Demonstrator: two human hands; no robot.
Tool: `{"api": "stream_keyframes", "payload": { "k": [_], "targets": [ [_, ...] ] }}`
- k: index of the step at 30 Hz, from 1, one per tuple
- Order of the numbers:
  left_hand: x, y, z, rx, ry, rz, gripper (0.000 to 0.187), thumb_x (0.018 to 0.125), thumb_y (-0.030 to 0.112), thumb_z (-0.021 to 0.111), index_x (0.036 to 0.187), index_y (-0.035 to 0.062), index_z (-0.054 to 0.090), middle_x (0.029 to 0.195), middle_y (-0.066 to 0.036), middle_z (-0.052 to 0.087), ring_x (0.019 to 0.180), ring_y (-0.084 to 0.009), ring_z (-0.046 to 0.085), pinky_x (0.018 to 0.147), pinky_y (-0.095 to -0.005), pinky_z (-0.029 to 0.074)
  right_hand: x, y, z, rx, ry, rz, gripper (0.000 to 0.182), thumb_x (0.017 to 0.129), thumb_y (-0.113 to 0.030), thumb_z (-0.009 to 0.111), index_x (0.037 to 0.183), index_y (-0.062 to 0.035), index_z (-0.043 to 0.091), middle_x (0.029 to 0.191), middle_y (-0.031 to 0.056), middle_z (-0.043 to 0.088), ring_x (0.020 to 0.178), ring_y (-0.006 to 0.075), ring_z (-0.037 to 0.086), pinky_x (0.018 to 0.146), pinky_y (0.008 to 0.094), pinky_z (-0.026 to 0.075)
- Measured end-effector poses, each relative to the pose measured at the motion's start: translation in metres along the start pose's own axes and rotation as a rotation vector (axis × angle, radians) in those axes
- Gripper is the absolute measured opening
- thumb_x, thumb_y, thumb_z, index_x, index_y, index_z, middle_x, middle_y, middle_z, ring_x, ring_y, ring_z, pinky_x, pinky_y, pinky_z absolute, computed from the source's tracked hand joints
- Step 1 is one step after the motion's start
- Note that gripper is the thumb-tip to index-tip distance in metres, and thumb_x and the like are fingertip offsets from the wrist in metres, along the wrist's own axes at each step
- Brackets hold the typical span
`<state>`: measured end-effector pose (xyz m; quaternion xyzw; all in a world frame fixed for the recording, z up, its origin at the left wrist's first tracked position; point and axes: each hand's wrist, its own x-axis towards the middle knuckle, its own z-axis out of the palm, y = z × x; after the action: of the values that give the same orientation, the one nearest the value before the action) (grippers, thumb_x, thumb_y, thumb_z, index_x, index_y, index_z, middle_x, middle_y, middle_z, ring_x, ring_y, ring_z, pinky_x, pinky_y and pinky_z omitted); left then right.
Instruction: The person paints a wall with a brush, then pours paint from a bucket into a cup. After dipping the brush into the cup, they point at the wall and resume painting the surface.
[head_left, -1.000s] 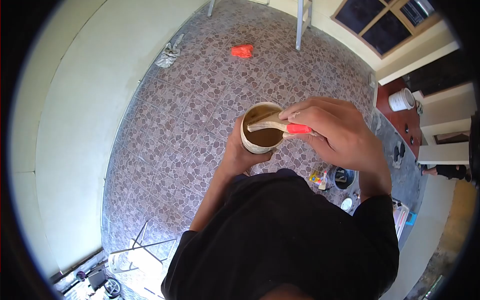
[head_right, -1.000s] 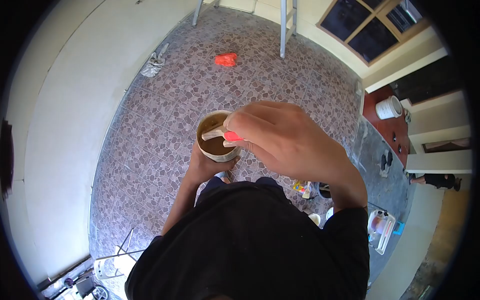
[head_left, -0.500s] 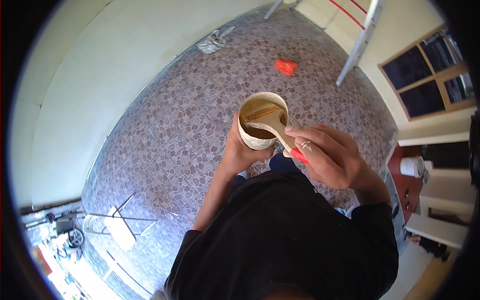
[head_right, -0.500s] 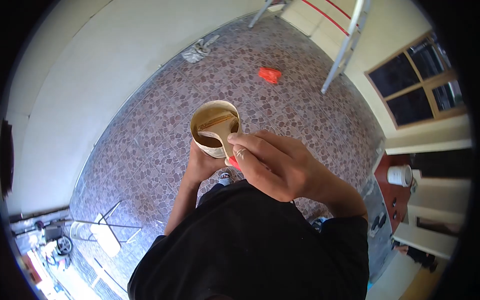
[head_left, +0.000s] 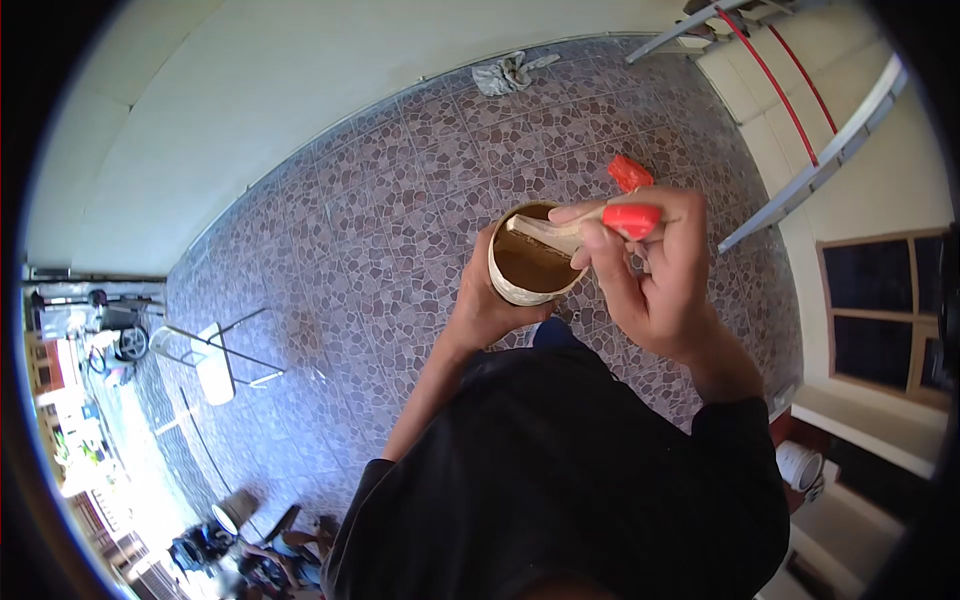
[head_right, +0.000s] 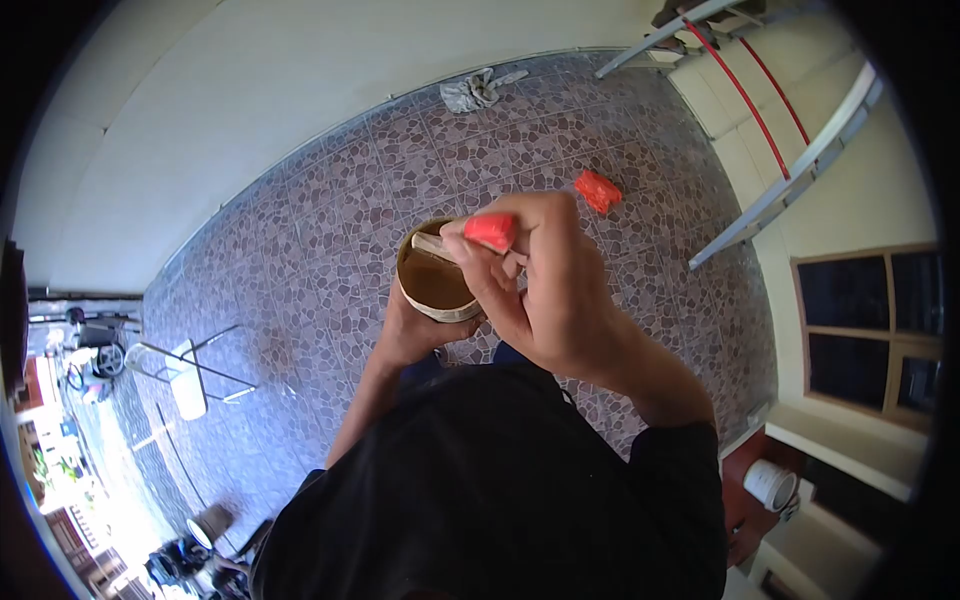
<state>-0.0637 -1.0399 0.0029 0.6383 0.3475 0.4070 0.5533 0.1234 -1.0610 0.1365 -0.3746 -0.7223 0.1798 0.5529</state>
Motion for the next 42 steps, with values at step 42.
{"api": "stream_keyframes", "payload": {
  "k": [42],
  "targets": [
    [0.104, -0.060, -0.257, 0.220, 0.335, -0.063, 0.103, 0.051, 0.007, 0.097, 0.143, 0.0064, 0.051, 0.134, -0.014, 0.059, 0.130, -0.0377, 0.053, 0.111, -0.0480, 0.044, 0.214, 0.133, 0.234, 0.424, -0.121, 0.632, 0.022, 0.114, -0.026, 0.048, 0.114, -0.0046, 0.051, 0.086, 0.0145, 0.073, 0.053, 0.0039, 0.055, 0.045, 0.0184, 0.040]
  ]
}}
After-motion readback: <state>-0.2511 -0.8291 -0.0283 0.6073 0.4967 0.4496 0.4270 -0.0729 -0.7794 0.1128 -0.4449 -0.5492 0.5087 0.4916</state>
